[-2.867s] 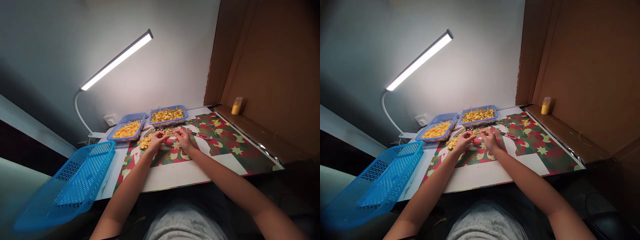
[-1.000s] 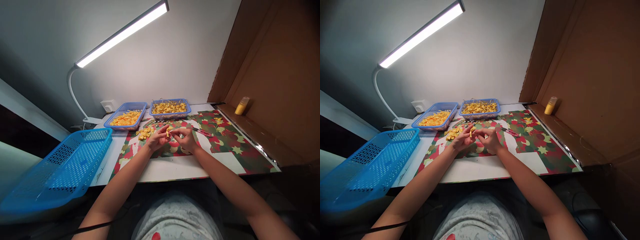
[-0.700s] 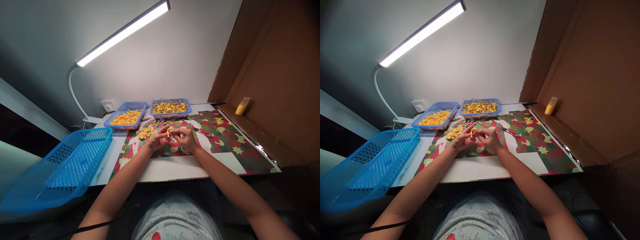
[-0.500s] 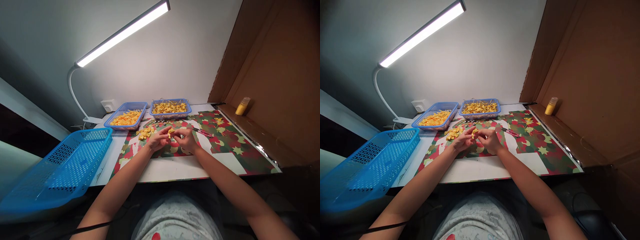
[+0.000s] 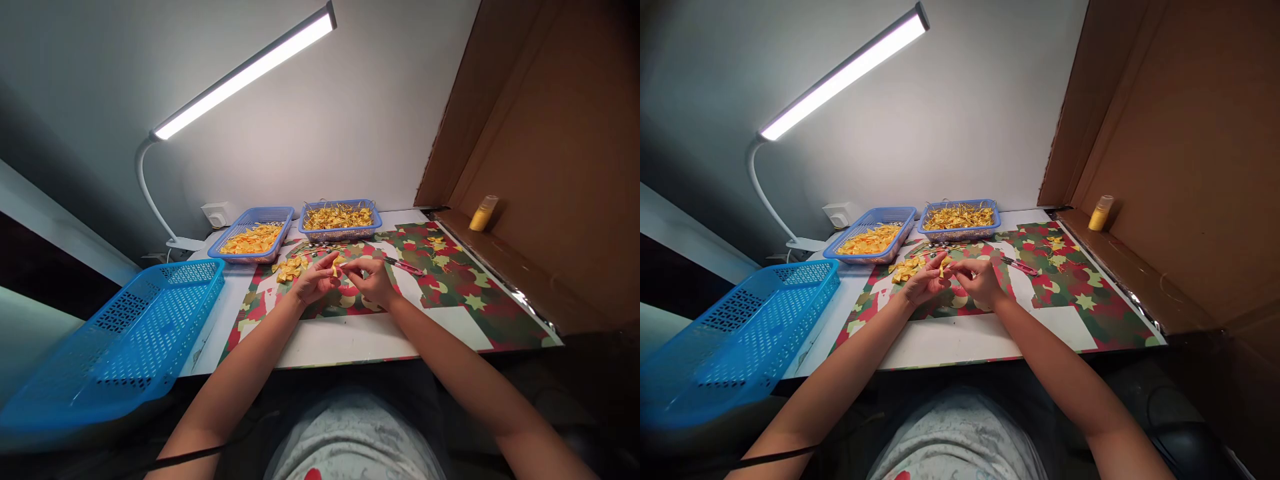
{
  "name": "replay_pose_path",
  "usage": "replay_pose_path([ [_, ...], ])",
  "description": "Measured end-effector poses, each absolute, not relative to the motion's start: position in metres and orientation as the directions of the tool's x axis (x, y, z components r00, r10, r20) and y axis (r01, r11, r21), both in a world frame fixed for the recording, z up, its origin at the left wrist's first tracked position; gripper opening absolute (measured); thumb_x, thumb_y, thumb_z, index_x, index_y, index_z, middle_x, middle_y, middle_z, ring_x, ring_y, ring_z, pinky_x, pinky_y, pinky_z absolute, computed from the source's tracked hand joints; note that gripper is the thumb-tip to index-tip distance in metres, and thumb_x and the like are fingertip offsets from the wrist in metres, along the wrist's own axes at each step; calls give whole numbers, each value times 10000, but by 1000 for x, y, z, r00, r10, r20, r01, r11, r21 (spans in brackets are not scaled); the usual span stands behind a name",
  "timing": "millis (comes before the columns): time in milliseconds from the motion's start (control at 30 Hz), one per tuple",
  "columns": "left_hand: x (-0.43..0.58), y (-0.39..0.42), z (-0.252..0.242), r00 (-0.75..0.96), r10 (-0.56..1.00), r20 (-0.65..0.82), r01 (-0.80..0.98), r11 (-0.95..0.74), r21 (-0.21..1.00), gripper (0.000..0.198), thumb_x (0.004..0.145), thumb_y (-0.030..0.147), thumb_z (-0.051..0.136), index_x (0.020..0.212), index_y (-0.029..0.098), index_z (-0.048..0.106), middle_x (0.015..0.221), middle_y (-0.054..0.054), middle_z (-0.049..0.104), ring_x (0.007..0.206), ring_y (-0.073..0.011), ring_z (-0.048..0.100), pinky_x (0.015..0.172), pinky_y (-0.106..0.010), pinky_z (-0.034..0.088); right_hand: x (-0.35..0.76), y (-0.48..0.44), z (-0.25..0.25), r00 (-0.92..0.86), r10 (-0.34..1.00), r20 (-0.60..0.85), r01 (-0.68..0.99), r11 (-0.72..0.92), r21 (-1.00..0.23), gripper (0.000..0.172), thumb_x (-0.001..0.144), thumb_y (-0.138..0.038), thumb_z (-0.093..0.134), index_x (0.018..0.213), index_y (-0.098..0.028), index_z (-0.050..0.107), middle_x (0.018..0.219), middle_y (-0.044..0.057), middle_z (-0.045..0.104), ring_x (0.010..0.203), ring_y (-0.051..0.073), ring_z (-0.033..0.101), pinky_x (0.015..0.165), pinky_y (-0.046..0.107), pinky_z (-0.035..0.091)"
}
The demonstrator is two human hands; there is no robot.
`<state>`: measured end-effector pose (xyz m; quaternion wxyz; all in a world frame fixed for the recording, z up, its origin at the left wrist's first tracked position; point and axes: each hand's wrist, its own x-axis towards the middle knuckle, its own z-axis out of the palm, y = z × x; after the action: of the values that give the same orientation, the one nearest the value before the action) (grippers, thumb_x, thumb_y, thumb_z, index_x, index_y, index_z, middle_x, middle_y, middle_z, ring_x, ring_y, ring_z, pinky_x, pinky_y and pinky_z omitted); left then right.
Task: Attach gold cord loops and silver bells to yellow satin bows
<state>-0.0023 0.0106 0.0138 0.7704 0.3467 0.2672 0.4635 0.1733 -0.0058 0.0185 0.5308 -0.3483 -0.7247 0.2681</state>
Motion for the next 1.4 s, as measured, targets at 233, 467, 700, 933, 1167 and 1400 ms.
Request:
replay_pose_path([
  [233, -1, 12, 13, 436, 896, -82, -537, 333, 775, 443, 577, 57, 749, 983, 232, 739, 847, -12, 665, 670, -89, 593, 574, -180, 442, 173, -5, 18, -198, 782, 591, 227, 623, -748, 189, 791, -210, 557, 763, -205, 744, 725, 28, 731, 567, 146, 568, 543, 281, 431],
  [467, -1, 11, 13, 444, 893, -71, -557, 337, 760, 440, 575, 36, 747, 971, 225, 742, 821, -6, 648, 661, -87, 584, 554, -176, 430, 174, -3, 16, -205, 756, 622, 233, 655, -719, 196, 783, -165, 548, 758, -191, 741, 705, 24, 725, 541, 128, 547, 526, 263, 421],
  [700, -2, 12, 12, 460, 887, -49, -580, 342, 740, 433, 580, 28, 755, 972, 212, 748, 810, 2, 642, 648, -75, 569, 556, -174, 416, 174, -3, 15, -208, 729, 652, 216, 684, -696, 161, 802, -166, 576, 752, -171, 729, 701, 28, 724, 532, 113, 542, 509, 245, 424],
  [933, -2, 12, 12, 481, 876, -40, -588, 356, 727, 422, 579, 17, 754, 949, 219, 756, 766, 6, 644, 646, -81, 576, 549, -175, 415, 174, -2, 14, -219, 722, 657, 194, 692, -695, 151, 814, -176, 585, 755, -171, 725, 689, 28, 714, 530, 116, 539, 500, 246, 414],
  [1167, -3, 13, 10, 492, 870, -40, -581, 362, 729, 409, 571, 22, 768, 923, 231, 761, 959, -14, 704, 661, -76, 591, 548, -176, 427, 172, -1, 9, -223, 748, 625, 163, 661, -732, 157, 829, -205, 583, 754, -182, 719, 694, 35, 709, 602, 147, 595, 525, 253, 436],
  [1400, -3, 11, 9, 507, 861, -45, -555, 366, 747, 442, 597, 19, 743, 996, 209, 739, 1110, -53, 700, 702, -96, 613, 564, -198, 451, 171, -1, 8, -237, 772, 590, 135, 627, -767, 145, 835, -242, 616, 760, -192, 730, 727, 41, 716, 656, 165, 621, 565, 271, 458],
])
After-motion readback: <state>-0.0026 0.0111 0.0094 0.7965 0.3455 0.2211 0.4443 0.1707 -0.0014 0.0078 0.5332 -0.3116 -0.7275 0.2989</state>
